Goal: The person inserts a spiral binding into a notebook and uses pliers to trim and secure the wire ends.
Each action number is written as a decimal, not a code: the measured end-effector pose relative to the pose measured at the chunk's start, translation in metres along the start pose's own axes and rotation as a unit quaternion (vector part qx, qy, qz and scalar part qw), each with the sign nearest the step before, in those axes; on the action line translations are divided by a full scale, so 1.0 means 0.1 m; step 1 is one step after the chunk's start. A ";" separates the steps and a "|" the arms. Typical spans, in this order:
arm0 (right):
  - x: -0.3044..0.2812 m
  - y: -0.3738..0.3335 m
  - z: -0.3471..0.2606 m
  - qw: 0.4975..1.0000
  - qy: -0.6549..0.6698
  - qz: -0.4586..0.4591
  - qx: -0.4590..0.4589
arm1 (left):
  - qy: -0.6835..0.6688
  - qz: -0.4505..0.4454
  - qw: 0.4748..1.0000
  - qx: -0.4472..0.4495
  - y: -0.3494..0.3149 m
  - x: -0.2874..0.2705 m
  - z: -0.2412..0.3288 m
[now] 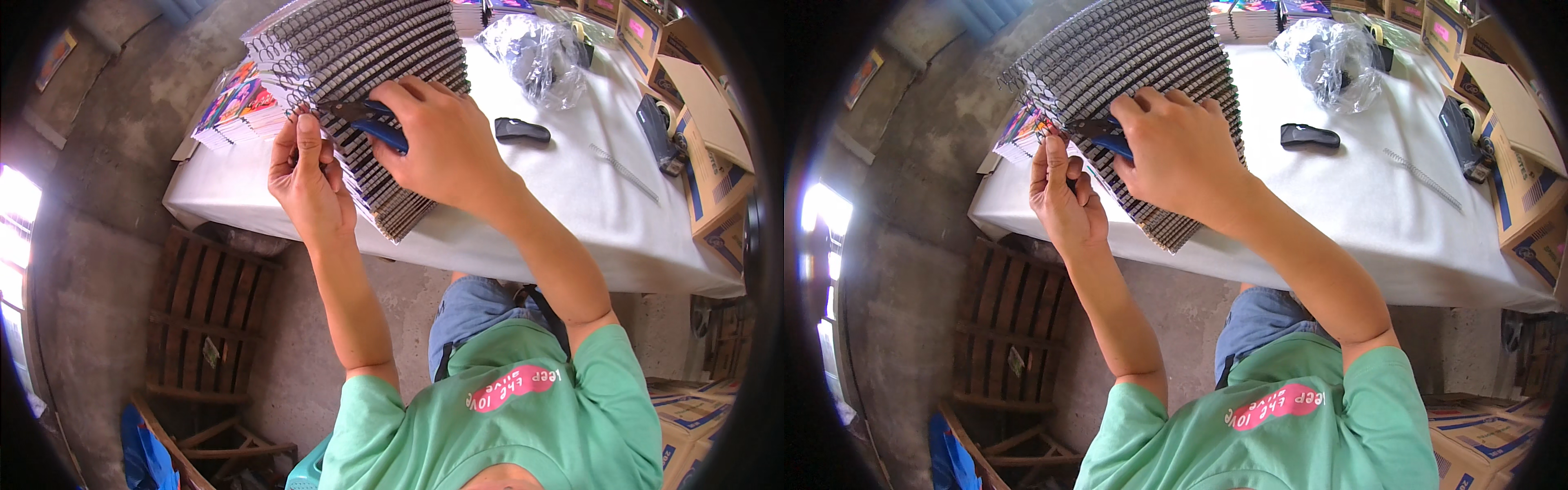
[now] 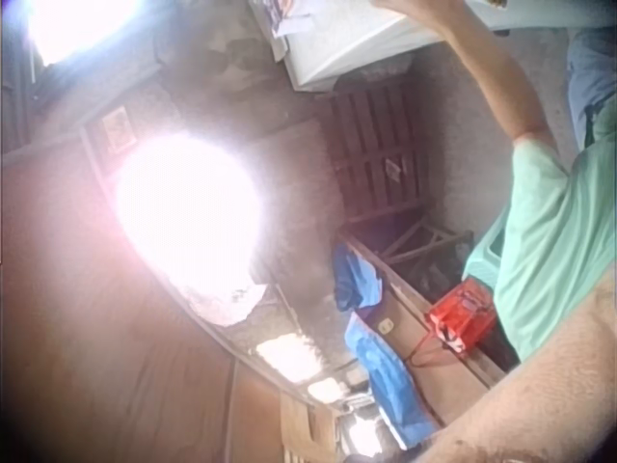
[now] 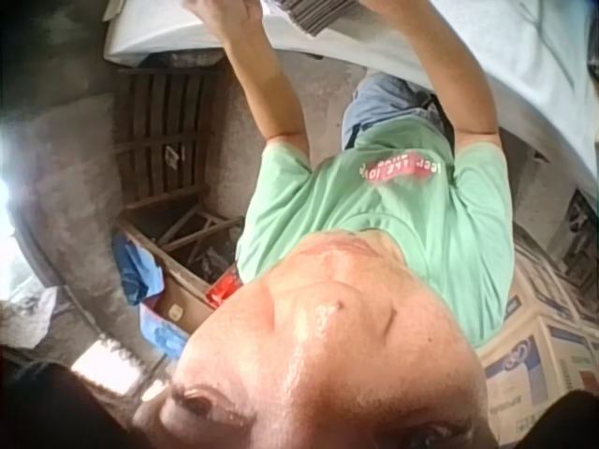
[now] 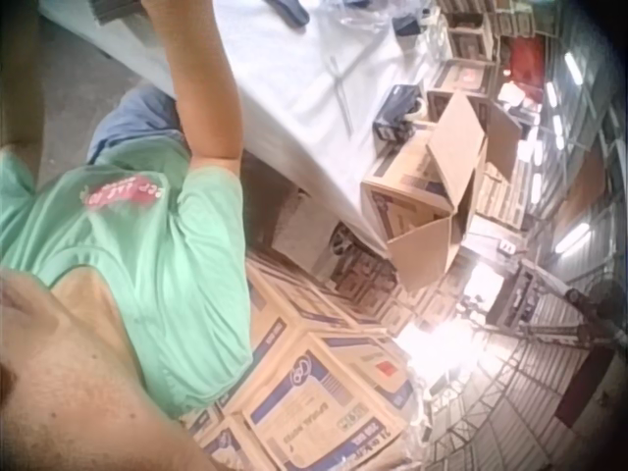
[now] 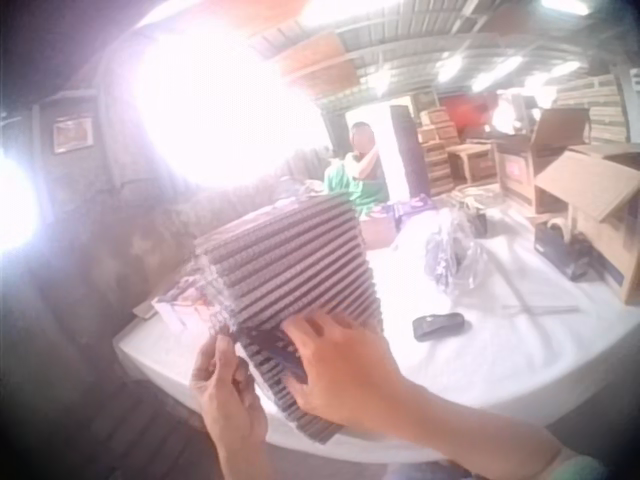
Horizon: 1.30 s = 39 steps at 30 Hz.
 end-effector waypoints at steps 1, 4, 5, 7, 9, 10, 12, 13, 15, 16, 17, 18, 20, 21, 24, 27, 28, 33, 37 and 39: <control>0.00 0.00 -0.01 1.000 -0.014 0.004 -0.011 | 0.032 0.000 0.999 0.015 -0.01 -0.01 0.01; 0.01 0.00 0.07 0.999 -0.029 -0.002 -0.025 | 0.104 -0.002 0.991 0.083 -0.05 0.06 0.08; 0.02 0.00 0.09 0.999 -0.027 -0.008 -0.029 | 0.125 -0.001 0.986 0.113 -0.06 0.08 0.13; 0.02 0.00 0.10 0.999 -0.015 -0.046 0.009 | 0.179 -0.004 0.972 0.152 -0.07 0.09 0.19; -0.07 0.00 0.06 0.999 -0.012 -0.031 0.009 | 0.218 -0.007 0.959 0.181 -0.07 0.09 0.24; -0.15 0.00 0.02 1.000 -0.013 0.002 -0.009 | 0.230 -0.009 0.954 0.190 -0.07 0.08 0.26; -0.22 0.00 0.00 0.998 -0.025 0.047 -0.026 | 0.255 -0.013 0.947 0.197 -0.06 0.08 0.29; -0.22 0.01 0.00 0.997 -0.034 0.059 -0.027 | 0.267 -0.015 0.943 0.196 -0.05 0.10 0.30; -0.19 0.03 0.00 0.996 -0.040 0.069 -0.027 | 0.282 -0.020 0.942 0.180 -0.03 0.11 0.31; -0.14 0.04 0.01 0.997 -0.039 0.067 -0.026 | 0.284 -0.024 0.944 0.164 -0.03 0.12 0.31; -0.11 0.05 0.00 0.997 -0.036 0.066 -0.027 | 0.286 -0.026 0.946 0.149 -0.02 0.11 0.30; -0.08 0.06 0.00 0.998 -0.028 0.051 -0.023 | 0.285 -0.024 0.945 0.160 -0.02 0.11 0.30; -0.03 0.09 -0.01 1.000 -0.011 0.022 -0.016 | 0.282 -0.021 0.942 0.180 0.00 0.10 0.28; -0.01 0.09 -0.02 1.000 0.001 0.013 -0.014 | 0.272 -0.017 0.947 0.170 0.00 0.10 0.27; 0.05 0.07 0.00 1.000 0.026 -0.016 -0.007 | 0.221 -0.003 0.963 0.152 -0.01 0.11 0.24; 0.11 0.09 0.10 0.998 0.035 -0.043 -0.004 | 0.199 0.028 0.964 0.175 -0.01 0.15 0.13; 0.11 0.09 0.11 0.998 0.042 -0.046 -0.008 | 0.204 0.038 0.961 0.184 -0.01 0.16 0.13; -0.09 0.12 0.10 0.996 0.060 -0.051 0.031 | 0.273 0.055 0.922 0.267 -0.02 0.19 0.21; -0.21 0.13 0.09 1.000 0.006 0.024 0.005 | 0.248 0.032 0.932 0.262 0.01 0.18 0.33; -0.20 0.15 0.07 1.000 -0.006 0.024 0.001 | 0.273 -0.026 0.938 0.212 0.02 0.18 0.35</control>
Point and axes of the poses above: each hand's wrist, its own y-axis towards the middle knuckle, its own x-axis out of the palm, z = x × y, the point moved 7 cm from there along y, towards the middle knuckle, and after that the axes turned 10 degrees about x, right-handed, at the moved point
